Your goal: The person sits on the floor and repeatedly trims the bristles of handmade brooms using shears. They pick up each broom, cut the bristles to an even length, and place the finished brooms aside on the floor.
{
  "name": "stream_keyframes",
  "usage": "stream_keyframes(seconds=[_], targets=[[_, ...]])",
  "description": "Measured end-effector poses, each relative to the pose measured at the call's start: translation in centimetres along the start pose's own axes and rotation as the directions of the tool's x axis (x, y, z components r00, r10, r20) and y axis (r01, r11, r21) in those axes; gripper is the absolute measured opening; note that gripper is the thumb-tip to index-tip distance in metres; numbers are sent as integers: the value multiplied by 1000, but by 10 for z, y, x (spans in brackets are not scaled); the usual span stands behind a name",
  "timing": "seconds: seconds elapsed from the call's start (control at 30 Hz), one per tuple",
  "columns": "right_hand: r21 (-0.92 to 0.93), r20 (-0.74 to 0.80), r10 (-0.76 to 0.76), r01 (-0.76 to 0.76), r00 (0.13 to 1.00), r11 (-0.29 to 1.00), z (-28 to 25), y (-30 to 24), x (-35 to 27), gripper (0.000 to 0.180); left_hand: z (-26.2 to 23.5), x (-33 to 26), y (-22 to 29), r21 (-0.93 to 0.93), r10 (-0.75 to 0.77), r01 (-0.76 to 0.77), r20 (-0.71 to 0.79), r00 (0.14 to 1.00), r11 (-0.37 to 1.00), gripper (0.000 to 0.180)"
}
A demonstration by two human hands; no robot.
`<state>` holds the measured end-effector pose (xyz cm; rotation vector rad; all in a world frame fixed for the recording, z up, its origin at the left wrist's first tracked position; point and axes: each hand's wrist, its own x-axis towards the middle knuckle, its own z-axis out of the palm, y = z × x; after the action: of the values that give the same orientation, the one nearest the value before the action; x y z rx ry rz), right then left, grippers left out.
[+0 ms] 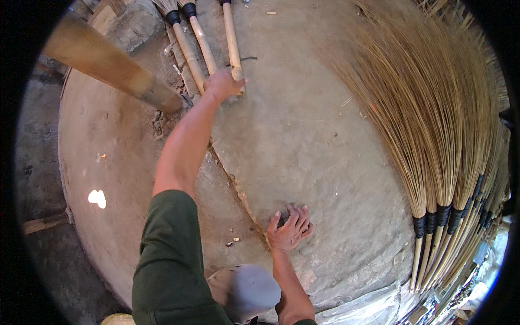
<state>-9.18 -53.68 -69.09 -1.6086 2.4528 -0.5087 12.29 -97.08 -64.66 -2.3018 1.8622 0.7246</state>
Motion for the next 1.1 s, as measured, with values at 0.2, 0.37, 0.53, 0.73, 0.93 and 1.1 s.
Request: stream_keyframes(seconds=[0.2, 0.37, 0.53, 0.73, 0.93, 1.1], targets=[[-25, -46, -35, 33, 998, 999, 4, 2, -1, 39, 36, -3, 29, -38, -137, 132, -312, 940, 991, 72], [-11, -26, -28, 27, 999, 1000, 1, 1, 0, 39, 6, 9, 48, -342, -162, 147, -14, 987, 928, 73], [-12, -48, -37, 36, 998, 999, -4, -5, 2, 40, -11, 1, 39, -822, -294, 118, -62, 954, 557, 69], [-28, -21, -30, 29, 999, 999, -2, -2, 2, 40, 34, 13, 47, -710, -512, 220, -225, 829, 669, 64], [-4, -10, -4, 4, 1000, 1000, -1, -1, 2, 40, 47, 17, 33, 157, -100, 144, -257, 961, 977, 66], [37, 11, 9, -10, 1000, 999, -9, -5, 6, 42, 47, 11, 22, 126, -20, 51, -231, 973, 991, 78]])
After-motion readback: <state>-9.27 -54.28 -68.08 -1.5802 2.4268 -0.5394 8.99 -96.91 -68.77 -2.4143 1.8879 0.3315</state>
